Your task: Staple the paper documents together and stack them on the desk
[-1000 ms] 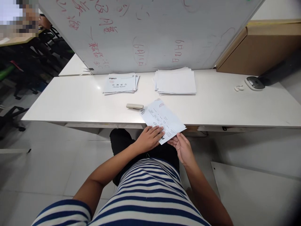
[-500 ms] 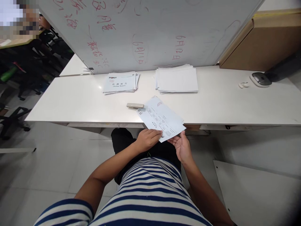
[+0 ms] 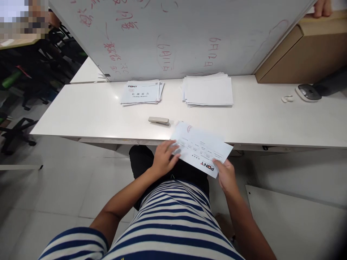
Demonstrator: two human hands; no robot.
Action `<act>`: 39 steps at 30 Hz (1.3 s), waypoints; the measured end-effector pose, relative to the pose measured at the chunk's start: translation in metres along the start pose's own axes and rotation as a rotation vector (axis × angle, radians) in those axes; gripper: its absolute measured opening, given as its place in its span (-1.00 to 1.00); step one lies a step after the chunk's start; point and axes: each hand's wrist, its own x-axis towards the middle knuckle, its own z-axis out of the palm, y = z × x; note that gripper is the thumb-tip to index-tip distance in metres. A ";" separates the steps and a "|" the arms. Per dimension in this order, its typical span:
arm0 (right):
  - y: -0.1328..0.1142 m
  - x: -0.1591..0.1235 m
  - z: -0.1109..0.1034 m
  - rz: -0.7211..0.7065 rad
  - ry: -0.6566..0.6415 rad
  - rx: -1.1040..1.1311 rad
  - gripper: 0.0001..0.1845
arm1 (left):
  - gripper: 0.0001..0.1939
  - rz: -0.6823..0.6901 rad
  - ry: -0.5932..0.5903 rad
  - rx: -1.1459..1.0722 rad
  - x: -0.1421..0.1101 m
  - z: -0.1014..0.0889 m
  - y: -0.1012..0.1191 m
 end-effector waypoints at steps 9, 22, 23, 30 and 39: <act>-0.012 0.014 -0.031 0.053 -0.228 -0.260 -0.54 | -0.43 -0.981 -0.252 -1.056 -0.004 -0.007 -0.006; -0.043 0.015 0.021 -0.007 -0.460 -0.258 -0.43 | -0.51 -0.739 -0.183 -0.988 0.006 -0.019 -0.011; -0.047 0.015 0.024 -0.066 -0.445 -0.311 -0.44 | -0.50 -0.710 -0.142 -0.946 0.009 -0.021 -0.012; -0.087 0.018 0.056 -0.372 -0.464 -0.404 -0.53 | -0.58 -0.502 0.073 -0.764 0.044 -0.050 -0.020; -0.077 0.048 0.108 -0.525 -0.470 -0.406 -0.48 | -0.46 -0.495 0.083 -0.818 0.076 -0.042 -0.049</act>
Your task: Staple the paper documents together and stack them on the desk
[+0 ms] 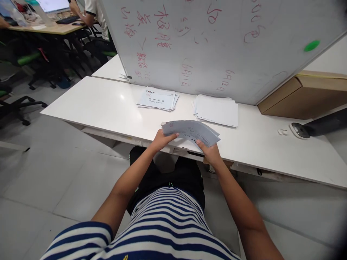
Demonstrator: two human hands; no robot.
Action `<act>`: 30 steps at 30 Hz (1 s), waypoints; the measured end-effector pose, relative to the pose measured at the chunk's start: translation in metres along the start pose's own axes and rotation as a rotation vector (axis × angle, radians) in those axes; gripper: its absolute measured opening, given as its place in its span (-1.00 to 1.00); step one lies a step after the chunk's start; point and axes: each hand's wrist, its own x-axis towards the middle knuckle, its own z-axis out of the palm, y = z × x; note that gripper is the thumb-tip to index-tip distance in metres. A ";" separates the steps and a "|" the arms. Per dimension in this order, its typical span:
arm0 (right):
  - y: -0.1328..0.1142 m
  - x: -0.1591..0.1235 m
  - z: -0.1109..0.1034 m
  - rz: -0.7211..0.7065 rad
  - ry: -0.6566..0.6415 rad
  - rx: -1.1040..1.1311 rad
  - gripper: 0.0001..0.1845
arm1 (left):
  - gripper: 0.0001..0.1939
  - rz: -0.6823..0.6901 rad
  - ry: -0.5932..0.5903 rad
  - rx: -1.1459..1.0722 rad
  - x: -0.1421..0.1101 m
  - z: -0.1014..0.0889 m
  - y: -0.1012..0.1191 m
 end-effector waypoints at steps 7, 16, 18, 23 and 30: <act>0.011 0.000 0.006 0.047 0.013 0.104 -0.51 | -0.44 -0.049 -0.052 -0.054 0.004 -0.011 -0.009; 0.014 0.005 0.010 0.077 0.054 0.144 -0.51 | -0.47 -0.040 0.025 -0.007 0.007 -0.003 -0.010; 0.014 0.005 0.008 0.067 0.032 0.105 -0.51 | -0.47 -0.049 0.021 -0.001 0.006 -0.003 -0.010; 0.016 0.003 0.007 0.078 0.011 0.074 -0.47 | -0.48 -0.054 -0.020 0.035 0.004 -0.004 -0.009; 0.007 -0.009 0.001 0.078 0.019 0.001 -0.55 | -0.53 -0.065 -0.017 0.104 -0.002 0.002 -0.004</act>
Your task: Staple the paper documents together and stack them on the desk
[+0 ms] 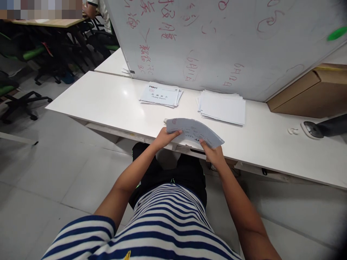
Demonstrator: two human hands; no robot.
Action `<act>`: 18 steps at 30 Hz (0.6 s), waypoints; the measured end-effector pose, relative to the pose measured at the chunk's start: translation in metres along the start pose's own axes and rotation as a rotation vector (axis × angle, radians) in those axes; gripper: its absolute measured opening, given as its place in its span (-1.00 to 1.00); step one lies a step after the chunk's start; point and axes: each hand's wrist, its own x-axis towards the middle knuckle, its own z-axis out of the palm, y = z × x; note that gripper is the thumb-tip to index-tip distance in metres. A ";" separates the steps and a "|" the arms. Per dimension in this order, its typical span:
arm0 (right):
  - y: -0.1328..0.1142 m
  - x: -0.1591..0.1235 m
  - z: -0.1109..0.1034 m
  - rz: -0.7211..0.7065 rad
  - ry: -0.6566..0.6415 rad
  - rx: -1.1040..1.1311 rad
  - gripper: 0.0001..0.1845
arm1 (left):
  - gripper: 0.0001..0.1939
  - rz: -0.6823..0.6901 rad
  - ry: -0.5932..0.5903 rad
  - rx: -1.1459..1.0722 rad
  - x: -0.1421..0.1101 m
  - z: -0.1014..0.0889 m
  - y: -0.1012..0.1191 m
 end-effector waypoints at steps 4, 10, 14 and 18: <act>0.007 -0.024 -0.026 0.058 0.060 -0.079 -0.55 | -0.51 0.014 -0.056 0.021 -0.008 0.004 0.007; 0.026 -0.062 -0.048 0.356 0.108 0.257 -0.37 | -0.52 0.246 0.185 0.336 0.013 -0.010 0.023; 0.022 -0.066 -0.035 0.501 0.052 0.397 -0.38 | -0.54 0.350 0.073 0.767 0.054 -0.014 0.026; 0.020 -0.059 -0.019 0.546 0.018 0.414 -0.41 | -0.52 0.314 -0.087 0.942 0.087 -0.005 0.020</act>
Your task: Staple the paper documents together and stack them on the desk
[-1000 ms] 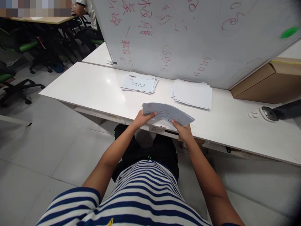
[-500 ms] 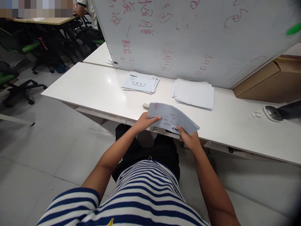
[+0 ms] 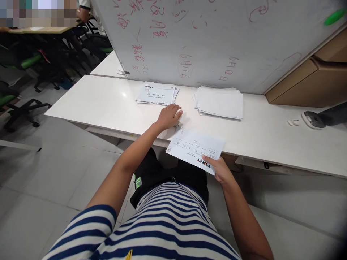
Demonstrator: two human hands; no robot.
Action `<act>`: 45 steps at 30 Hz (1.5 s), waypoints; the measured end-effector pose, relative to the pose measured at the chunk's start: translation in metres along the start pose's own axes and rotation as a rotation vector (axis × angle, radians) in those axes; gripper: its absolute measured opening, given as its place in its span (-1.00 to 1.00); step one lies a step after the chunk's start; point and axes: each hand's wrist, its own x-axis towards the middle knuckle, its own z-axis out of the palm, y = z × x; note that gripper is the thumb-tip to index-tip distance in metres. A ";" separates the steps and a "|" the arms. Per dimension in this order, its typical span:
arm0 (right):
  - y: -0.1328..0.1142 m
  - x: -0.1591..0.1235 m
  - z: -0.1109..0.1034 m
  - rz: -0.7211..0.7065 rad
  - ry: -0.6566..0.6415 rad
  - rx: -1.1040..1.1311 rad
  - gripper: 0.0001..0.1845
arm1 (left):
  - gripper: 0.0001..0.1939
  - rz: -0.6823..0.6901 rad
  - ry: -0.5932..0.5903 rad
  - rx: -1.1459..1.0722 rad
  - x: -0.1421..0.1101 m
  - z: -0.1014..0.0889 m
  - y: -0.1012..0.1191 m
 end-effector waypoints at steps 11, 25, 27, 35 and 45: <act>-0.005 0.009 0.007 0.031 -0.033 -0.013 -0.44 | -0.48 -0.130 -0.216 0.090 0.006 0.005 -0.002; -0.002 0.017 0.005 0.030 -0.038 -0.030 -0.44 | -0.48 -0.113 -0.265 0.171 0.007 0.006 0.002; -0.002 0.017 0.005 0.029 -0.038 -0.031 -0.42 | -0.48 -0.115 -0.277 0.181 0.007 0.006 0.004; -0.006 0.014 0.009 0.066 -0.031 -0.032 -0.40 | -0.45 -0.130 -0.281 0.171 0.009 0.007 0.002; -0.007 0.011 0.013 0.066 -0.025 -0.023 -0.42 | -0.43 -0.114 -0.253 0.189 0.009 0.013 -0.002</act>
